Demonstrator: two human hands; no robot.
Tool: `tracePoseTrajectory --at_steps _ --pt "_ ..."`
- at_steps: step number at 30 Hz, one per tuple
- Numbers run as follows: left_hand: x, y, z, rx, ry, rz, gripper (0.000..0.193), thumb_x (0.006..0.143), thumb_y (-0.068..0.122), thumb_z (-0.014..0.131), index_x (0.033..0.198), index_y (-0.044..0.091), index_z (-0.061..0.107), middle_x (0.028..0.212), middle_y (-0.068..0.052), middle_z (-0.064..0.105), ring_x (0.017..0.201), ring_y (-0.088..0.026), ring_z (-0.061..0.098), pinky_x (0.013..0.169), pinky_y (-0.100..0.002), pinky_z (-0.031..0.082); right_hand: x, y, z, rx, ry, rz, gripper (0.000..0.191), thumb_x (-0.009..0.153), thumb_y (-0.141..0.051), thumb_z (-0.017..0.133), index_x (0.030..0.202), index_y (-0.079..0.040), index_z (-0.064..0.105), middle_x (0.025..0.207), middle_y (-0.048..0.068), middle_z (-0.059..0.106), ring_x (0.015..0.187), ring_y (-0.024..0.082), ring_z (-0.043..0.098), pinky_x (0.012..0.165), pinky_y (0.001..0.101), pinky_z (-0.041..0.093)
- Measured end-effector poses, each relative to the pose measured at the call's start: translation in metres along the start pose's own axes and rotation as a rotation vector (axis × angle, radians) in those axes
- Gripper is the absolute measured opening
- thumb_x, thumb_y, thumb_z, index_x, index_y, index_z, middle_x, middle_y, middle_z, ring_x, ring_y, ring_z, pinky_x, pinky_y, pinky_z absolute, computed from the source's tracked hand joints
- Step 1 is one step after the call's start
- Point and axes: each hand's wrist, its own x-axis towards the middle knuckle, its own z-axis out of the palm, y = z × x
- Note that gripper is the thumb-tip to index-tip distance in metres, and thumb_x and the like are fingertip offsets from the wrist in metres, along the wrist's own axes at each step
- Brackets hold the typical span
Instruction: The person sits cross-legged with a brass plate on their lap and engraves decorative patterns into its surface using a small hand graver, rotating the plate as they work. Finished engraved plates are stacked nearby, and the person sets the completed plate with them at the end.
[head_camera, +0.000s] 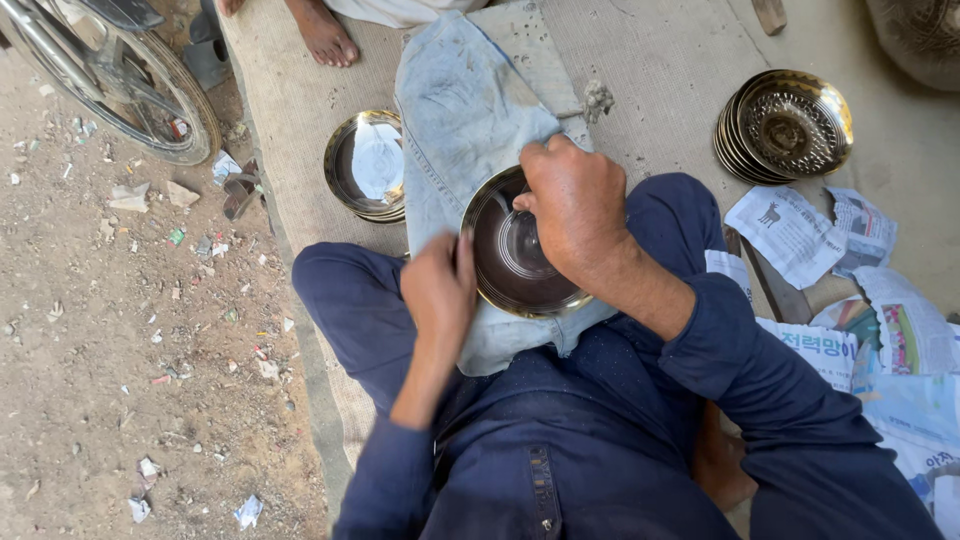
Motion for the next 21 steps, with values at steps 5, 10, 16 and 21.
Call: tracePoseTrajectory --at_steps 5,10,16,21 --pt "-0.035 -0.002 -0.009 0.155 -0.136 -0.090 0.039 0.097 0.035 0.065 0.073 0.005 0.068 0.068 -0.021 0.064 0.065 -0.045 0.064 0.060 -0.053 0.048 0.004 0.003 0.004 -0.033 -0.019 0.003 0.037 0.069 -0.026 0.090 0.085 -0.003 0.066 0.083 0.015 0.067 0.074 0.038 0.071 0.061 0.0471 0.055" --pt "0.033 -0.008 0.013 0.096 0.008 0.141 0.037 0.096 0.034 0.067 0.082 0.000 0.065 0.078 -0.023 0.066 0.072 -0.047 0.063 0.061 -0.055 0.047 -0.001 -0.001 0.005 -0.021 -0.029 0.002 0.035 0.073 -0.025 0.090 0.087 -0.004 0.066 0.084 0.016 0.067 0.074 0.037 0.072 0.061 0.0458 0.056" --pt "0.001 0.004 -0.002 -0.001 -0.020 -0.031 0.039 0.100 0.032 0.065 0.077 0.001 0.065 0.070 -0.023 0.060 0.064 -0.043 0.060 0.060 -0.050 0.047 0.003 0.003 0.001 -0.012 -0.028 0.027 0.036 0.069 -0.027 0.090 0.083 -0.005 0.066 0.082 0.014 0.067 0.074 0.037 0.072 0.061 0.0467 0.055" --pt "-0.041 0.006 -0.014 -0.023 -0.188 -0.218 0.041 0.095 0.037 0.066 0.072 0.003 0.064 0.057 -0.019 0.056 0.052 -0.039 0.058 0.054 -0.047 0.045 0.007 0.004 0.002 0.015 -0.057 0.044 0.037 0.071 -0.028 0.090 0.083 -0.003 0.065 0.080 0.014 0.067 0.075 0.033 0.073 0.061 0.0441 0.056"
